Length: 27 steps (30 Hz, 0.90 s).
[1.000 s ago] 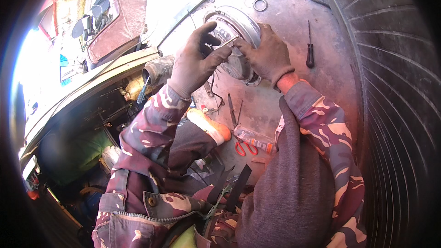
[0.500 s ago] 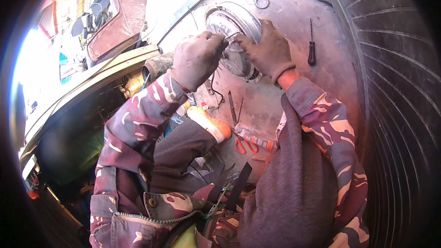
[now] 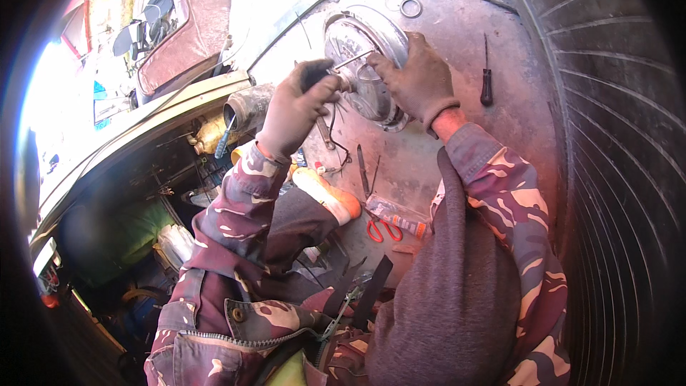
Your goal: The person sits on the floor and uses a screwdriver and adjustable wrench to tighten screws on a circular motor housing. They repeatedly adjust the screws and reposition the tool while holding the motor steady.
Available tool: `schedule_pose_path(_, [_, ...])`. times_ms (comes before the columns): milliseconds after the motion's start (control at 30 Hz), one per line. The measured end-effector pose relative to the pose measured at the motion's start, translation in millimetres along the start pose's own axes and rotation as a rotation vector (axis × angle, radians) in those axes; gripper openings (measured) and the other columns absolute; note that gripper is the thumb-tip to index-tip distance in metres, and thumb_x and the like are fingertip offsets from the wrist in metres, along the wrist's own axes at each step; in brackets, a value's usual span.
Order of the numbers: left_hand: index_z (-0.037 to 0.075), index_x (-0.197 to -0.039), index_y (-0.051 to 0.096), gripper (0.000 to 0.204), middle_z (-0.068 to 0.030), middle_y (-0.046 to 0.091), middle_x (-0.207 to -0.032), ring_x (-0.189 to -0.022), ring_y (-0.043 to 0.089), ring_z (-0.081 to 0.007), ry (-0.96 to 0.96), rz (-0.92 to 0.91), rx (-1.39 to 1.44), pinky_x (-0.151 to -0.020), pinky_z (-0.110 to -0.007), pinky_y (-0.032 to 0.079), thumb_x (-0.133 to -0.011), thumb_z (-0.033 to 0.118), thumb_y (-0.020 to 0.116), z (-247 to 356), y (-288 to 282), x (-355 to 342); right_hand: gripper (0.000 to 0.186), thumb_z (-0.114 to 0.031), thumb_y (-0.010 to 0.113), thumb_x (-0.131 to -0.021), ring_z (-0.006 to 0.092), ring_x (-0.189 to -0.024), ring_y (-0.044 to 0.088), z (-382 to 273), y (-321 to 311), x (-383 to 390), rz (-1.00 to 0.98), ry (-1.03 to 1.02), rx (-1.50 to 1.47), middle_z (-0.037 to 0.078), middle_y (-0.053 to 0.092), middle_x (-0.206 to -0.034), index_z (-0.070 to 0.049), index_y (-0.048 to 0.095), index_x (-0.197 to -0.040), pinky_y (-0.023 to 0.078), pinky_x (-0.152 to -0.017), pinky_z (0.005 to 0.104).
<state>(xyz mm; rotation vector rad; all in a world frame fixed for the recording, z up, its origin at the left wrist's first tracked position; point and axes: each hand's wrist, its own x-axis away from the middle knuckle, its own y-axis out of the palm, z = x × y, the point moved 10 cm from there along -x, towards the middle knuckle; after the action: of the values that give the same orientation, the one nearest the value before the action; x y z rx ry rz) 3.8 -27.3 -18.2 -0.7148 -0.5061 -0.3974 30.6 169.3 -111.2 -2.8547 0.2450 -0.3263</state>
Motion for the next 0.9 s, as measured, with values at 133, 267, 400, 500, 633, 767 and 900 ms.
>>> schedule_pose_path(133, [-0.004,-0.114,0.072,0.060,-0.0107,0.073,-0.084,-0.064,0.067,-0.0158,-0.321,-0.186,0.510,-0.055,-0.026,0.049,-0.115,0.052,0.051,-21.2,31.1,11.7,0.067,-0.050,0.081,-0.094,0.0426,-0.101,0.077,-2.9,-1.3,1.2,0.009,-0.011,-0.007,0.026,0.077,-0.107,0.004,0.062,-0.128,0.060,-0.089,0.0492])
schedule_pose_path(267, [-0.004,-0.107,0.073,0.059,-0.0060,0.064,-0.070,-0.053,0.057,-0.0140,-0.278,-0.155,0.384,-0.049,-0.027,0.044,-0.115,0.051,0.052,-4.9,34.5,2.5,0.067,-0.050,0.081,-0.094,0.0434,-0.100,0.077,-1.4,-2.1,2.4,0.020,0.000,-0.013,0.027,0.077,-0.107,0.004,0.062,-0.128,0.060,-0.089,0.0497])
schedule_pose_path(400, [0.000,-0.098,0.073,0.052,-0.0029,0.060,-0.064,-0.049,0.055,-0.0140,-0.263,-0.095,0.196,-0.046,-0.029,0.042,-0.114,0.046,0.056,4.3,25.7,-3.4,0.067,-0.050,0.080,-0.094,0.0445,-0.101,0.076,-2.7,-1.7,1.0,0.030,-0.033,0.029,0.028,0.076,-0.108,0.005,0.062,-0.128,0.060,-0.089,0.0505])
schedule_pose_path(500, [0.004,-0.093,0.073,0.043,-0.0069,0.065,-0.068,-0.055,0.064,-0.0227,-0.012,-0.007,-0.327,-0.052,-0.037,0.050,-0.110,0.041,0.061,26.4,13.4,-10.5,0.067,-0.051,0.079,-0.095,0.0451,-0.101,0.076,-2.7,-1.1,1.4,0.032,-0.057,0.034,0.029,0.076,-0.108,0.005,0.062,-0.128,0.060,-0.089,0.0509])
schedule_pose_path(633, [0.007,-0.089,0.071,0.034,-0.0142,0.072,-0.081,-0.070,0.072,-0.0371,0.495,0.072,-1.079,-0.065,-0.049,0.056,-0.105,0.037,0.067,64.7,20.4,-5.5,0.066,-0.051,0.079,-0.095,0.0458,-0.101,0.076,-0.5,-0.6,2.9,0.026,-0.046,0.025,0.029,0.075,-0.108,0.005,0.062,-0.127,0.060,-0.089,0.0510])
schedule_pose_path(767, [0.007,-0.092,0.072,0.033,-0.0154,0.072,-0.084,-0.078,0.073,-0.0393,0.669,0.070,-1.136,-0.069,-0.050,0.057,-0.103,0.039,0.070,72.1,22.1,-2.8,0.065,-0.050,0.079,-0.095,0.0461,-0.101,0.075,-1.2,-0.5,1.1,0.021,-0.028,0.050,0.029,0.075,-0.109,0.005,0.062,-0.126,0.060,-0.089,0.0507])
schedule_pose_path(900, [0.005,-0.105,0.075,0.043,-0.0168,0.079,-0.097,-0.080,0.076,-0.0310,0.403,0.088,-0.824,-0.064,-0.042,0.057,-0.108,0.047,0.065,51.6,7.4,-12.2,0.065,-0.050,0.080,-0.094,0.0452,-0.101,0.076,-3.7,-2.8,1.3,0.039,-0.041,0.019,0.028,0.076,-0.109,0.004,0.062,-0.125,0.060,-0.089,0.0503])
